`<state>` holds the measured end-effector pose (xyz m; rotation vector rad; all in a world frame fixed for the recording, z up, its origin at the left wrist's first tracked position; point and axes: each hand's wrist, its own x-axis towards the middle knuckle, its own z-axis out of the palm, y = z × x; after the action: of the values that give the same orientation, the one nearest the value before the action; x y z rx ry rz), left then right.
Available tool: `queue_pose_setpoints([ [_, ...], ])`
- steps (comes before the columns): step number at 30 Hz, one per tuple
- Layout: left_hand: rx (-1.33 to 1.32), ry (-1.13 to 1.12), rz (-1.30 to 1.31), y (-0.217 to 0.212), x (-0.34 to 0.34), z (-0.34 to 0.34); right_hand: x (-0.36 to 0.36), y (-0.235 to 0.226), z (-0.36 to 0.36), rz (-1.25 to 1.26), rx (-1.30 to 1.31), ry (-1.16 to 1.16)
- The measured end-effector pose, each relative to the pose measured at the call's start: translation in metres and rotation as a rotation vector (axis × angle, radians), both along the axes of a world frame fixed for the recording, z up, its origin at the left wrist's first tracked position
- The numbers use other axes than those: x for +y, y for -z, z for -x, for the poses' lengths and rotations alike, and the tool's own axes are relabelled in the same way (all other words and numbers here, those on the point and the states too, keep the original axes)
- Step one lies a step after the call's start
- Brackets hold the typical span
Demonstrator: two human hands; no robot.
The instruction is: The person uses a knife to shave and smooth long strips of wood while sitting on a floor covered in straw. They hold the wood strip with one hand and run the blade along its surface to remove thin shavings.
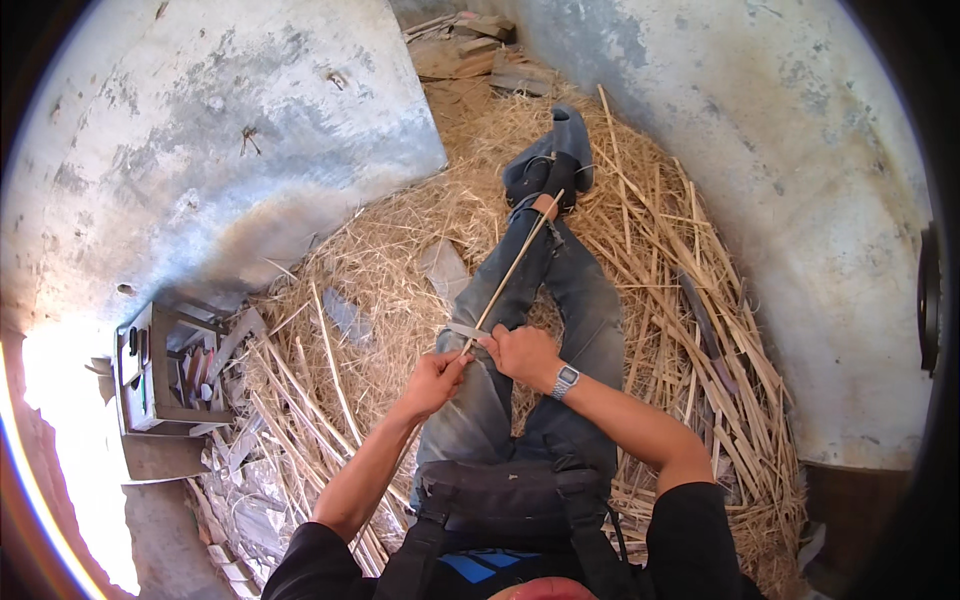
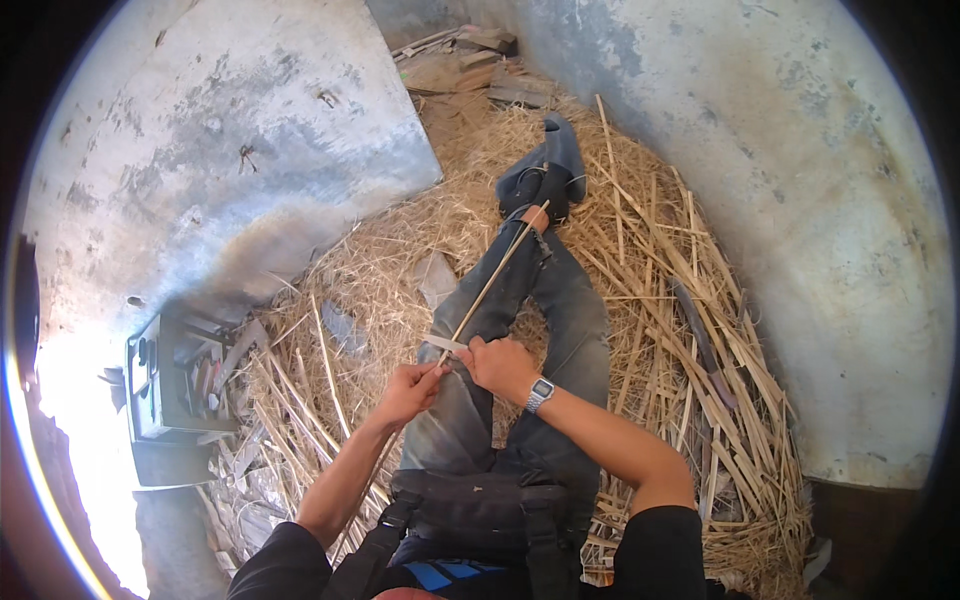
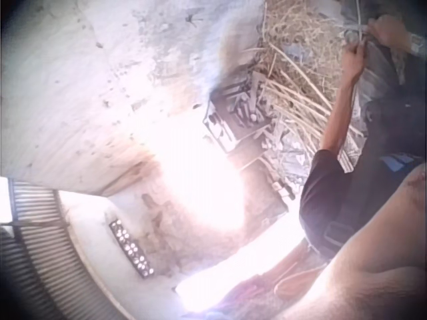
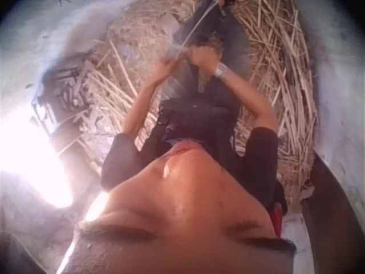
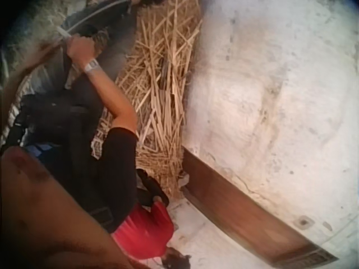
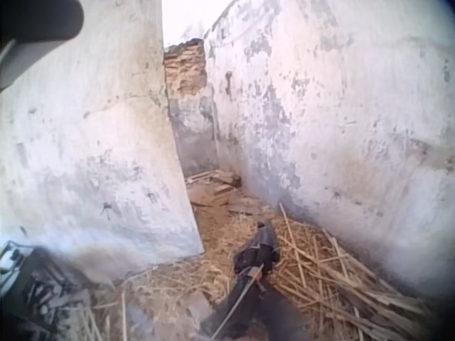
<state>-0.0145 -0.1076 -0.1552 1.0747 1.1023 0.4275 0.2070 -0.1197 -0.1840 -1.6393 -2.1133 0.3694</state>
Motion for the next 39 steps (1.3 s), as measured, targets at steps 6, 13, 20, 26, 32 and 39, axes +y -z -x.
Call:
queue_pose_setpoints([
  [6, 0.058, 0.045, -0.028, -0.013, -0.016, 0.028, 0.005, 0.007, 0.003, -0.029, -0.044, 0.031],
  [13, 0.105, 0.075, -0.024, -0.051, -0.06, 0.071, 0.039, 0.014, -0.026, -0.029, -0.171, 0.28],
  [20, 0.119, 0.076, 0.054, -0.063, -0.111, 0.158, 0.122, 0.009, -0.207, -0.092, -0.081, 0.71],
  [26, 0.045, 0.04, 0.006, -0.045, -0.064, 0.11, 0.151, -0.035, -0.261, -0.059, 0.897, 0.774],
  [32, 0.052, 0.047, -0.057, -0.029, -0.029, 0.06, 0.122, -0.035, -0.218, -0.059, 0.251, 0.567],
  [39, 0.172, -0.012, -0.188, -0.021, -0.016, 0.012, 0.079, -0.038, -0.12, 0.035, 0.452, 0.581],
])
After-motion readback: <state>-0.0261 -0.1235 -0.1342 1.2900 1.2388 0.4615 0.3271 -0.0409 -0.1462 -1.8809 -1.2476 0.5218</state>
